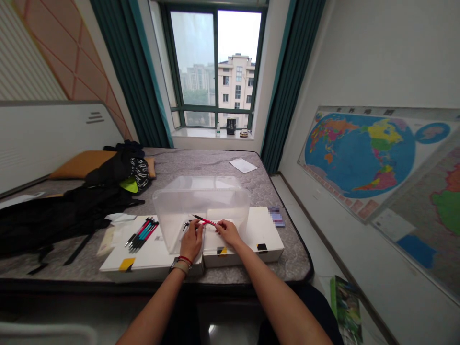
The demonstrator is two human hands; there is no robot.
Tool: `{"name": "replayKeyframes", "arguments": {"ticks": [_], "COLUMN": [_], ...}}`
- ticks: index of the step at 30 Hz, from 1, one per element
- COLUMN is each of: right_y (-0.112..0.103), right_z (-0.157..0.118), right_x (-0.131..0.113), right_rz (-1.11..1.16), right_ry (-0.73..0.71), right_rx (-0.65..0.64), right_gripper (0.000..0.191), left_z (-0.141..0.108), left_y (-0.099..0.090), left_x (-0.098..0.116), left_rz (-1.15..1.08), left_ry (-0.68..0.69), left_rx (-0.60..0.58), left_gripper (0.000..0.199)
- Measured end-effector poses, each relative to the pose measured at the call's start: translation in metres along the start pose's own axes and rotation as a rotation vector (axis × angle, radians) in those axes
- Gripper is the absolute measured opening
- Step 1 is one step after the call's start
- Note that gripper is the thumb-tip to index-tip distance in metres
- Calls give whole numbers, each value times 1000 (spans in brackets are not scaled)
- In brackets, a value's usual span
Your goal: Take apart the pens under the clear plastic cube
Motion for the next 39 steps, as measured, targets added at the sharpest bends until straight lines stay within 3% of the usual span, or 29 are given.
{"name": "replayKeyframes", "arguments": {"ticks": [5,10,15,20,24,28,34,39], "right_y": [3,12,15,6,-1,-6,-6,-5], "right_z": [-1,-5,-8,-5,-3,-2,0,-2], "right_x": [-6,-8,-12,-14,-9,-4,-2,-4], "right_rz": [41,-109,-221,-144,4,93,31,-13], "right_ry": [-40,-70,-78,-57,-20,13,-3,-11], "right_rx": [-63,-143,-138,-72,-22,21,27,17], "right_gripper": [23,22,23,37,52,59,57,49], "left_z": [1,3,6,7,5,3,-3,-4], "left_y": [7,4,2,5,7,9,13,17], "left_x": [2,-2,-10,-20,-19,-1,20,21], "left_rz": [20,-14,-228,-430,-348,-211,-61,53], "left_ry": [12,3,-16,-62,-44,75,201,180], "left_rx": [-124,-85,-72,-99,-96,-139,-207,-240], "left_gripper": [37,38,37,37,36,35,32,34]}}
Point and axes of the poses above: each hand's wrist, its own z-axis towards the middle knuckle, its own y-axis out of the palm, x = y × z, the point moved 9 cm from there along z, towards the middle knuckle, and after that the axes turned 4 degrees about -x, right-handed, at the moved point
